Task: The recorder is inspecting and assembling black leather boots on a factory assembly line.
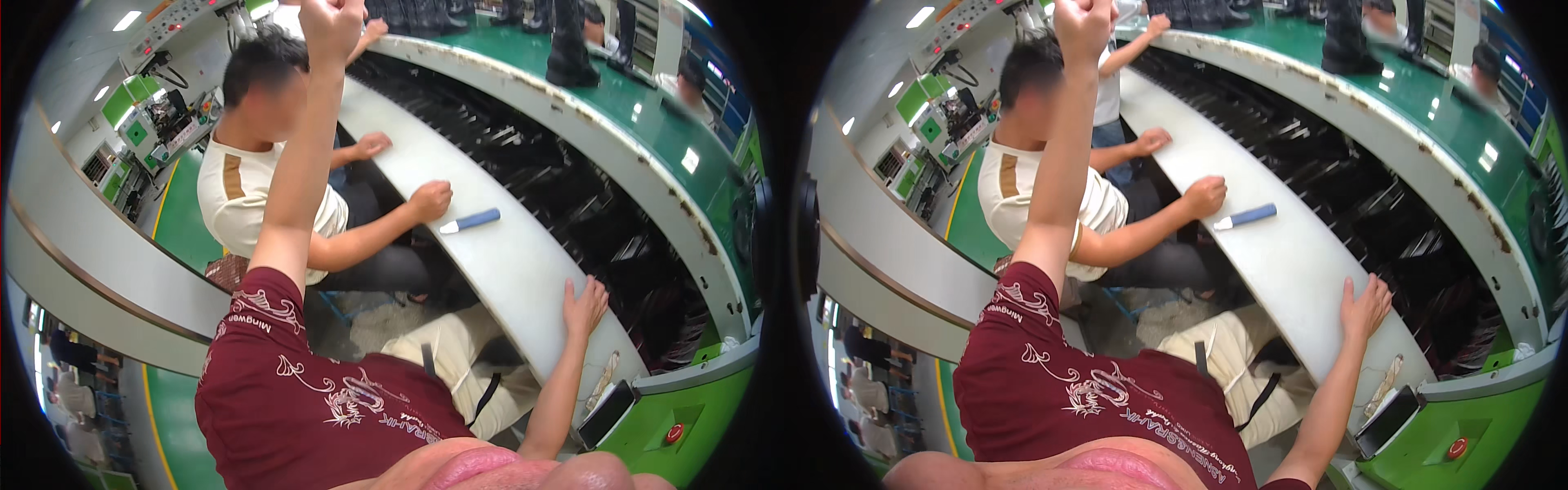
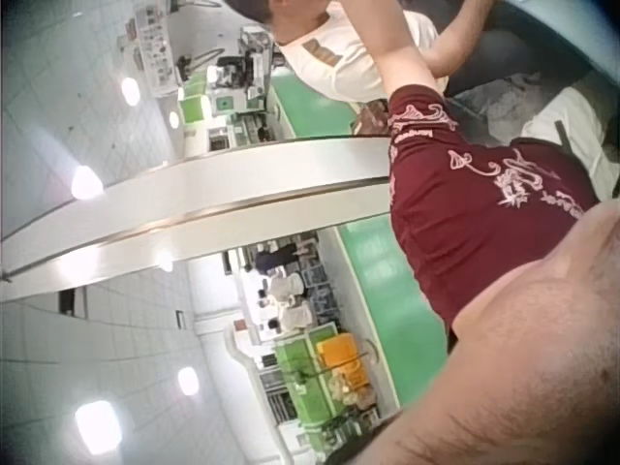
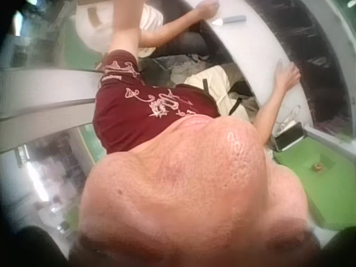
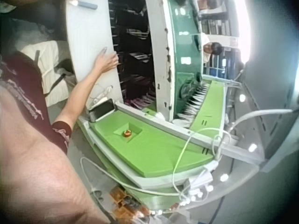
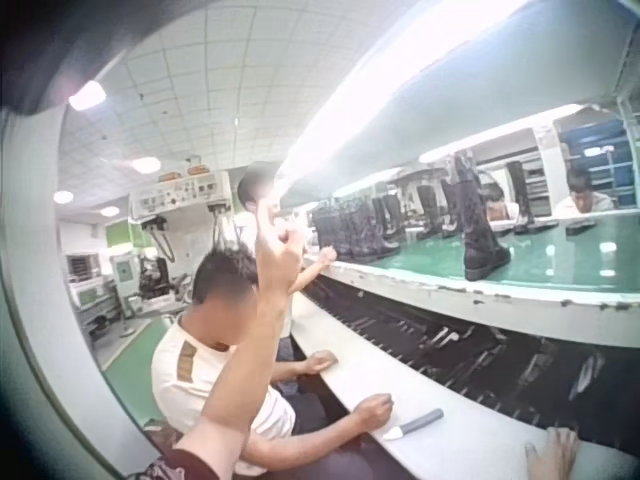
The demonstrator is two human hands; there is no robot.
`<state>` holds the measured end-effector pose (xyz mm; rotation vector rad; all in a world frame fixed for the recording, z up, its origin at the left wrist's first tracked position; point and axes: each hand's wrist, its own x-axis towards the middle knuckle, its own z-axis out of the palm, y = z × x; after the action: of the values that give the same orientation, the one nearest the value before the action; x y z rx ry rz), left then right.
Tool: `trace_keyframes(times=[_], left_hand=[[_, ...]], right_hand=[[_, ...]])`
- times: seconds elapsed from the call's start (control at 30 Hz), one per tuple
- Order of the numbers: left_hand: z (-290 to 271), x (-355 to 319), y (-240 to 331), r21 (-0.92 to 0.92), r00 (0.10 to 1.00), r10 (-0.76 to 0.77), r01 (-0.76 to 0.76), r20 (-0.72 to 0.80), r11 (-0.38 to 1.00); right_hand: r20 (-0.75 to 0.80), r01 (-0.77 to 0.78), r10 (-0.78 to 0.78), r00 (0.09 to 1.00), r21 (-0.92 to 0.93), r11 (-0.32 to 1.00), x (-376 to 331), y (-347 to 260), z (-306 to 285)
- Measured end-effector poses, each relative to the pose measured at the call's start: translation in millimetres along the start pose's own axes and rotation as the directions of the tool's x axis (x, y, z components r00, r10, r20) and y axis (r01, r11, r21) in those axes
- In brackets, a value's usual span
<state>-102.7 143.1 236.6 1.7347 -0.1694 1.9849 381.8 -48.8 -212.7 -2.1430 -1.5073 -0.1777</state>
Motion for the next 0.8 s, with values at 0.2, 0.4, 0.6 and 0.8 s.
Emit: trace_keyframes(times=[0.2,0.4,0.6,0.8], left_hand=[[-98.9,-145.2,-195.6,0.823,0.904,-0.259,0.420,-0.341,0.381],[-397.5,-272.3,-179.0,0.768,0.626,-0.779,0.514,-0.031,0.382],[-358.6,-291.3,-213.6,0.857,0.598,-0.799,0.377,0.065,0.351],[-255.1,-297.5,-225.8,0.471,0.279,-0.703,0.877,-0.654,-0.091]], right_hand=[[0.030,-0.080,0.082,0.996,-0.072,0.994,-8.9,19.9,-14.8],[0.043,0.055,-0.058,0.997,0.068,0.996,24.1,-16.7,18.7],[0.049,-0.033,0.034,0.998,-0.024,0.999,5.3,2.5,-1.4],[0.035,-0.063,0.066,0.997,-0.070,0.996,-5.2,11.0,-8.9]])
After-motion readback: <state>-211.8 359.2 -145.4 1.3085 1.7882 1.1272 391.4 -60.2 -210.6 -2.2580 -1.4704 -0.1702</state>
